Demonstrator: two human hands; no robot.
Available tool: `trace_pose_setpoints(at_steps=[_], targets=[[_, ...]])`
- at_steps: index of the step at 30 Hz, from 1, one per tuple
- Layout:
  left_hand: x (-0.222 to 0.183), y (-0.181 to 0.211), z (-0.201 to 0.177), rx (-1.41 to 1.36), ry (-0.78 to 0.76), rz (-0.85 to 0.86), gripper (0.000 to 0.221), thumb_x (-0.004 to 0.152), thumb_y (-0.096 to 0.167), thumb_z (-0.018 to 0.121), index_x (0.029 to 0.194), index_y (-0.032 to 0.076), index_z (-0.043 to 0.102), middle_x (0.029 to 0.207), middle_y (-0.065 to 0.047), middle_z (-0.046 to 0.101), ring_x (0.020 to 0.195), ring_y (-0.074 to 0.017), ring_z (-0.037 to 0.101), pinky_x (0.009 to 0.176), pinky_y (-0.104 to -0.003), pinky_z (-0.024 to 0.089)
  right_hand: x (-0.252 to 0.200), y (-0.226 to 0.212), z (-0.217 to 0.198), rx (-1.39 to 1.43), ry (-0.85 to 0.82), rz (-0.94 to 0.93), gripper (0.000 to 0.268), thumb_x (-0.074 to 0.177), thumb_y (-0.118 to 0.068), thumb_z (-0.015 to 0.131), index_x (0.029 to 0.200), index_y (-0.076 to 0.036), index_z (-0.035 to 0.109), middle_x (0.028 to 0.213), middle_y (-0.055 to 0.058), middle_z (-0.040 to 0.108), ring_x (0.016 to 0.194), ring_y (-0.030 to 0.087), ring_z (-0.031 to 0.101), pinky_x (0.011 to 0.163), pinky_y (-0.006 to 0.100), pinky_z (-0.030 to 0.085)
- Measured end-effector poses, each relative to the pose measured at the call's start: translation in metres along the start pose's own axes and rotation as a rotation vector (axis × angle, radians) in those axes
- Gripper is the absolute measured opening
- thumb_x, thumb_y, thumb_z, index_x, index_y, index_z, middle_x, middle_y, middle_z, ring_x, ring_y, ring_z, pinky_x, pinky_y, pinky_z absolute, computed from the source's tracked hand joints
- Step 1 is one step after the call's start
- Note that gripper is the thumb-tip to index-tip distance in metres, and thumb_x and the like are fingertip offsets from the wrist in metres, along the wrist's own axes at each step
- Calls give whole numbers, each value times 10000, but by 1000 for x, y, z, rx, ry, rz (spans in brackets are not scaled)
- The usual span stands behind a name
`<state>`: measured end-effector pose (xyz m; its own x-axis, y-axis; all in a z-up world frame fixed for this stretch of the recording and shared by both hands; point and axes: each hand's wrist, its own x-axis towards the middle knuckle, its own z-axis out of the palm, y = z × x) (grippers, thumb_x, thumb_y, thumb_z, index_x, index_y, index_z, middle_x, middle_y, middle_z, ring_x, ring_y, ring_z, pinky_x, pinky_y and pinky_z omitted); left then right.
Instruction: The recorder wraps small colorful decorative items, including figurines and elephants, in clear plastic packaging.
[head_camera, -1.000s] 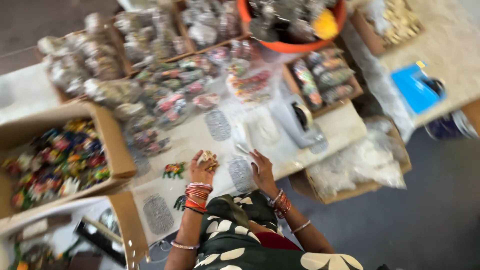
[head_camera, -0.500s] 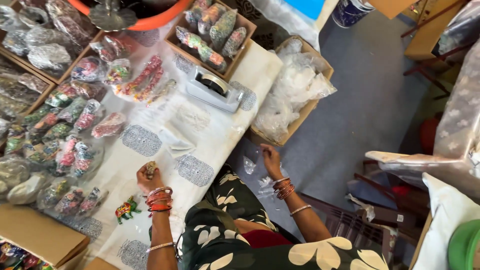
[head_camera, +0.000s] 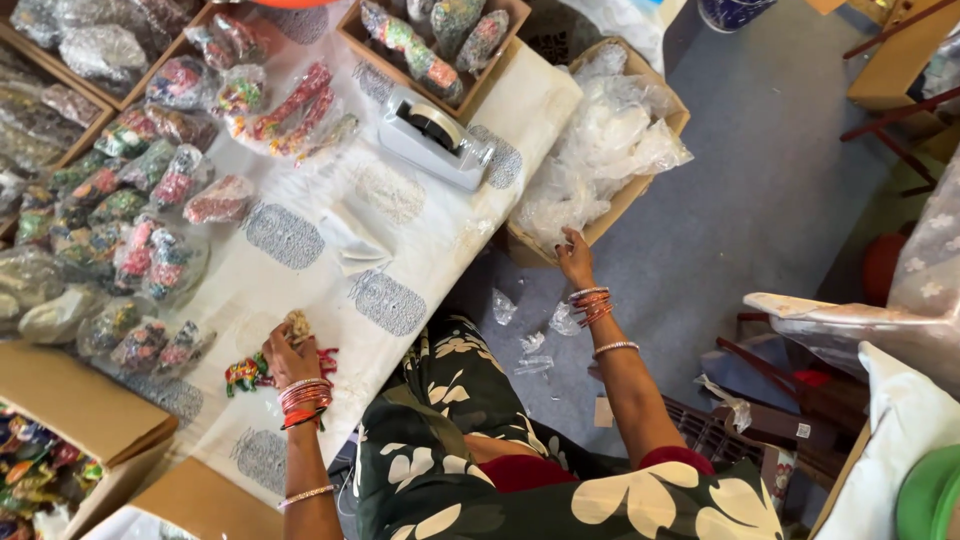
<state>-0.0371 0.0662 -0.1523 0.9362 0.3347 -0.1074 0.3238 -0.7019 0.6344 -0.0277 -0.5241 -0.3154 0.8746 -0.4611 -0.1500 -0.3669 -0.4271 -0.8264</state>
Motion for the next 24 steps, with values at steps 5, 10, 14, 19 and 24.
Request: trace_pose_setpoints(at_steps=[5, 10, 14, 19, 24], targets=[[-16, -13, -4, -80, -30, 77, 410, 843, 6, 696, 1241, -1, 600, 1261, -240, 563, 1083, -377, 645, 931, -479, 559, -18, -29, 1, -354, -197, -85, 620, 836, -143, 769, 1412, -73, 551, 1239, 237, 687, 1141, 391, 657, 967, 468, 510], [-33, -20, 2, -17, -16, 225, 351, 859, -15, 670, 1207, -30, 622, 1263, -225, 580, 1167, -396, 608, 1006, -482, 533, -40, -39, -4, -680, -414, -39, 647, 809, -196, 816, 1400, -131, 559, 1199, 218, 686, 1116, 420, 635, 966, 510, 500], [-35, -21, 10, 74, 3, 283, 341, 887, -52, 648, 1227, -27, 651, 1304, -240, 561, 1195, -424, 578, 1023, -494, 499, -40, -25, -2, -610, -329, -179, 676, 809, -148, 793, 1437, -114, 545, 1244, 215, 665, 1179, 425, 605, 1012, 510, 485], [-28, -11, -1, 82, -21, 215, 334, 867, -55, 670, 1198, -15, 661, 1282, -238, 562, 1147, -413, 593, 998, -486, 506, -41, -23, 3, -638, -281, -276, 724, 783, -109, 783, 1449, -82, 500, 1360, 213, 616, 1322, 459, 491, 1070, 534, 409], [-23, -13, -4, 60, -60, 181, 324, 798, -52, 731, 1111, 29, 709, 1147, -184, 642, 1051, -364, 643, 948, -456, 529, -58, -51, -11, -460, -251, -275, 724, 790, -82, 784, 1449, -69, 487, 1435, 237, 550, 1390, 474, 422, 1167, 516, 361]])
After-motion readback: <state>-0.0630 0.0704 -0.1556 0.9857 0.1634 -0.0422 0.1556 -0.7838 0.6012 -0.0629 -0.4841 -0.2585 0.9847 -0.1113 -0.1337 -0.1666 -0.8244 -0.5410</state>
